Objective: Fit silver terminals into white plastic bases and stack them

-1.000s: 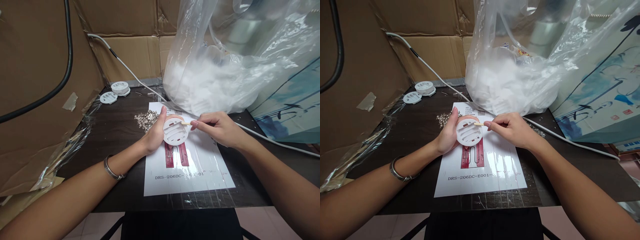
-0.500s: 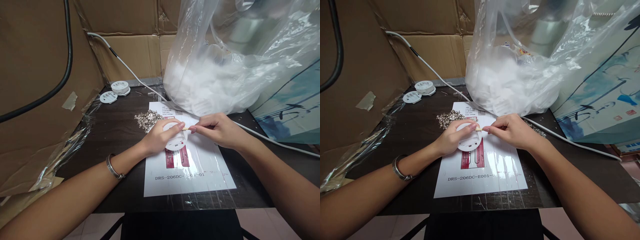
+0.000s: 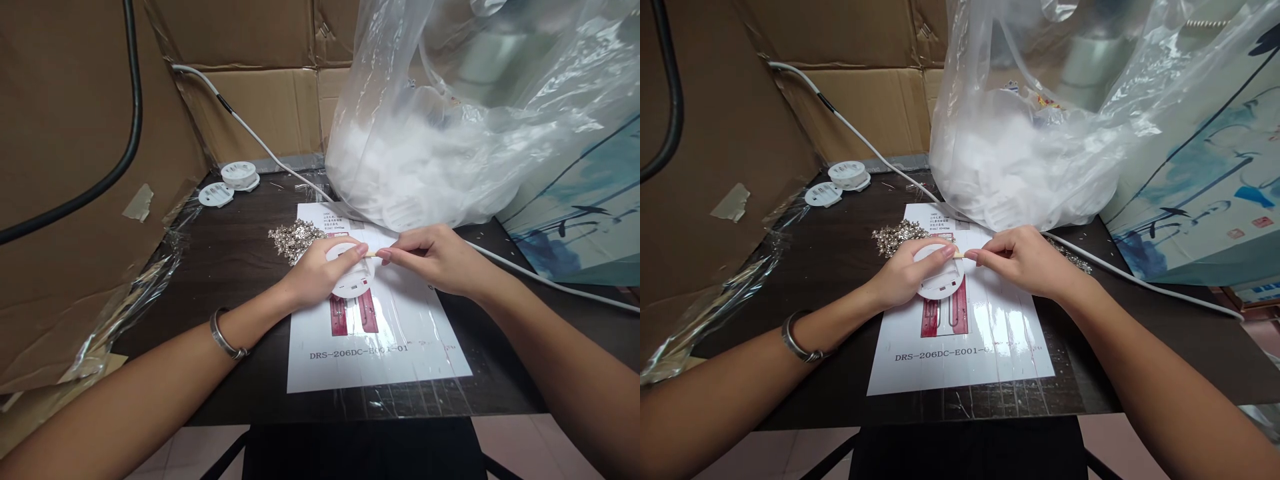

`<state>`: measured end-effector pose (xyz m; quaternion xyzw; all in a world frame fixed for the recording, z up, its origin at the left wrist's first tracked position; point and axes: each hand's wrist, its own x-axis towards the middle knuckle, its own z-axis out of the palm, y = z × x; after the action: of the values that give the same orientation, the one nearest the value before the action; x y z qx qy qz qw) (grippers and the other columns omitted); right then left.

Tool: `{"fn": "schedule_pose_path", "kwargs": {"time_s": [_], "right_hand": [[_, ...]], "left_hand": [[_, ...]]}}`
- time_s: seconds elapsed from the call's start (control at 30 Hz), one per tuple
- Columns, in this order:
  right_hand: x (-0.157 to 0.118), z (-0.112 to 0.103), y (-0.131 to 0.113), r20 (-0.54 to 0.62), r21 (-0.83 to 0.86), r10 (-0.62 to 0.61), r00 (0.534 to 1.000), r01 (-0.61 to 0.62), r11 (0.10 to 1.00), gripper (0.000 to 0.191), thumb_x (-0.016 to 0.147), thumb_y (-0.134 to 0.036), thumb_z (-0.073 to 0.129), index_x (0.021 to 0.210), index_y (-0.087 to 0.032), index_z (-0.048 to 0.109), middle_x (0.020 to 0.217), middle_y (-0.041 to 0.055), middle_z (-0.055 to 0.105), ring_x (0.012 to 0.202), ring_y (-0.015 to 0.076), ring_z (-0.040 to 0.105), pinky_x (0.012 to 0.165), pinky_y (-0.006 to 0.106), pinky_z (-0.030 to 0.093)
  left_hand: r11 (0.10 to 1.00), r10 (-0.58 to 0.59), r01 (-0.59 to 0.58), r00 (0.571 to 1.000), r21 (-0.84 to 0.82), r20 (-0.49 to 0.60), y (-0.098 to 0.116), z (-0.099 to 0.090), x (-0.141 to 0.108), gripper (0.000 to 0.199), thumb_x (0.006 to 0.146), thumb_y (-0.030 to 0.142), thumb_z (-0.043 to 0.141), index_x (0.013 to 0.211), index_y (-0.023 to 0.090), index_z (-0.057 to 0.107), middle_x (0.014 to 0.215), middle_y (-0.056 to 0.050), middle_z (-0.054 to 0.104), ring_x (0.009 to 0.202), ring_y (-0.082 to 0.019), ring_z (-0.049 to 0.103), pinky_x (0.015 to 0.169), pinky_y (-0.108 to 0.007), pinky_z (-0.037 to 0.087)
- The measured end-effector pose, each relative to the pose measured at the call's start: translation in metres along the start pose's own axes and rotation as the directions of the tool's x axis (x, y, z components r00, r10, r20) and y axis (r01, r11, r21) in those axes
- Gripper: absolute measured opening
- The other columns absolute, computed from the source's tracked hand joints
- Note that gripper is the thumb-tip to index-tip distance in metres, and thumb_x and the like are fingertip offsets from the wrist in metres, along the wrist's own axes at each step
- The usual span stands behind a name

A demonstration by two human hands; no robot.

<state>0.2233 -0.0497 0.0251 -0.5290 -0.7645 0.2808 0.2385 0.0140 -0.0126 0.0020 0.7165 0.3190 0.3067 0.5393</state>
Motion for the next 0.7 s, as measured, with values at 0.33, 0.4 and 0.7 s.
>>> {"fn": "schedule_pose_path", "kwargs": {"time_s": [0.33, 0.4, 0.7], "right_hand": [[-0.0002, -0.007, -0.0004, -0.001, -0.005, 0.044, 0.999, -0.044, 0.999, 0.043, 0.088, -0.052, 0.056, 0.072, -0.016, 0.073, 0.052, -0.0013, 0.051, 0.049, 0.0074, 0.039, 0.046, 0.023, 0.028], [-0.0006, -0.0081, -0.0009, -0.003, -0.012, 0.03, 1.0, -0.03, 0.999, 0.042, 0.087, -0.051, 0.057, 0.071, -0.015, 0.073, 0.054, -0.0006, 0.054, 0.051, 0.0073, 0.041, 0.047, 0.023, 0.029], [-0.0025, -0.0074, 0.0026, 0.035, -0.072, -0.024, 0.999, 0.026, 0.997, 0.039, 0.09, -0.045, 0.057, 0.072, -0.015, 0.073, 0.06, 0.0008, 0.058, 0.053, 0.0083, 0.044, 0.051, 0.024, 0.032]], "left_hand": [[0.967, -0.117, 0.119, 0.993, -0.225, 0.02, -0.003, 0.0012, -0.0001, 0.036, 0.092, 0.044, 0.046, 0.082, 0.014, 0.063, 0.07, -0.002, 0.054, 0.061, -0.011, 0.048, 0.058, -0.025, 0.038], [0.971, -0.113, 0.115, 0.993, -0.209, 0.025, -0.0026, 0.0012, -0.0001, 0.036, 0.092, 0.044, 0.046, 0.082, 0.014, 0.063, 0.069, -0.002, 0.054, 0.061, -0.011, 0.047, 0.059, -0.025, 0.038], [0.998, -0.009, 0.008, 1.0, 0.059, 0.008, -0.0016, 0.0007, -0.0019, 0.034, 0.092, 0.039, 0.043, 0.082, 0.016, 0.065, 0.083, -0.005, 0.063, 0.081, -0.016, 0.055, 0.076, -0.029, 0.041]]}}
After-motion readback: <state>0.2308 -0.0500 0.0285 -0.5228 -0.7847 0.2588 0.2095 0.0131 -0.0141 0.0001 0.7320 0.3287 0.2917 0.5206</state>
